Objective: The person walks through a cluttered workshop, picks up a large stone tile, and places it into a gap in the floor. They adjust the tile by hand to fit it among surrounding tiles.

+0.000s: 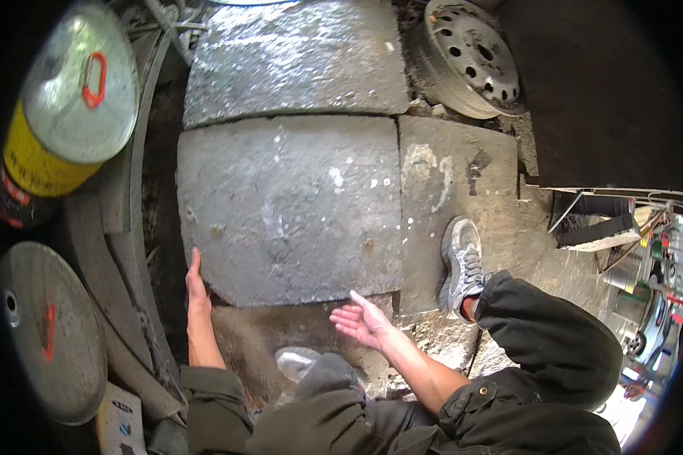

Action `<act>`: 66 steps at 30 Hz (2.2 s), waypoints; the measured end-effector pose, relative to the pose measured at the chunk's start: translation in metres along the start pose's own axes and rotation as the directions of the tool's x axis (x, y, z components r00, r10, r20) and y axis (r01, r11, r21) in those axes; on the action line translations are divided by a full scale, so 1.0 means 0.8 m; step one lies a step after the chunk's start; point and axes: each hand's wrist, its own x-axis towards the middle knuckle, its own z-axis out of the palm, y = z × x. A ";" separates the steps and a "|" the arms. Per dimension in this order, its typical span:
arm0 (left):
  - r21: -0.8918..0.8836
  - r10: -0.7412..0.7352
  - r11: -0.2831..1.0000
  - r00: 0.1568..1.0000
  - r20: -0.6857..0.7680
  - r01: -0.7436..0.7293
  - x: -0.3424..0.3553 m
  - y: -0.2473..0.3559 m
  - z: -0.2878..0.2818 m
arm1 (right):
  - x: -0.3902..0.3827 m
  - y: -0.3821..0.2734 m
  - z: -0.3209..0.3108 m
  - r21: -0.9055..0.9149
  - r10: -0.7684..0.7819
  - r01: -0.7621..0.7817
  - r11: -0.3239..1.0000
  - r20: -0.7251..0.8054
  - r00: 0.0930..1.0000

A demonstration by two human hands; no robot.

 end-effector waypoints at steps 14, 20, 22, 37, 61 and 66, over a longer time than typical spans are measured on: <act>0.170 -0.101 0.978 0.986 -0.132 0.123 -0.020 0.026 -0.002 | 0.015 0.030 0.027 0.313 -0.085 0.021 0.949 0.191 0.978; 0.108 -0.108 0.987 0.991 -0.084 0.116 -0.028 0.036 0.000 | 0.017 0.022 0.040 0.348 -0.239 0.268 0.899 -0.123 0.963; 0.103 -0.104 0.988 0.992 -0.073 0.111 -0.035 0.043 0.005 | 0.014 0.013 0.040 0.388 -0.356 0.359 0.849 -0.082 0.931; 0.230 0.000 0.973 0.992 -0.129 0.030 -0.054 0.053 0.004 | -0.048 -0.007 0.046 0.229 -0.334 0.356 0.906 -0.128 0.934; -0.702 0.063 0.659 0.950 -0.306 -0.270 -0.102 -0.012 -0.057 | -0.179 -0.011 0.103 0.199 -0.525 0.514 0.835 0.004 0.851; -0.864 0.515 0.490 0.761 0.395 0.118 -0.089 -0.017 -0.077 | -0.179 -0.010 0.107 0.230 -0.551 0.537 0.812 -0.004 0.834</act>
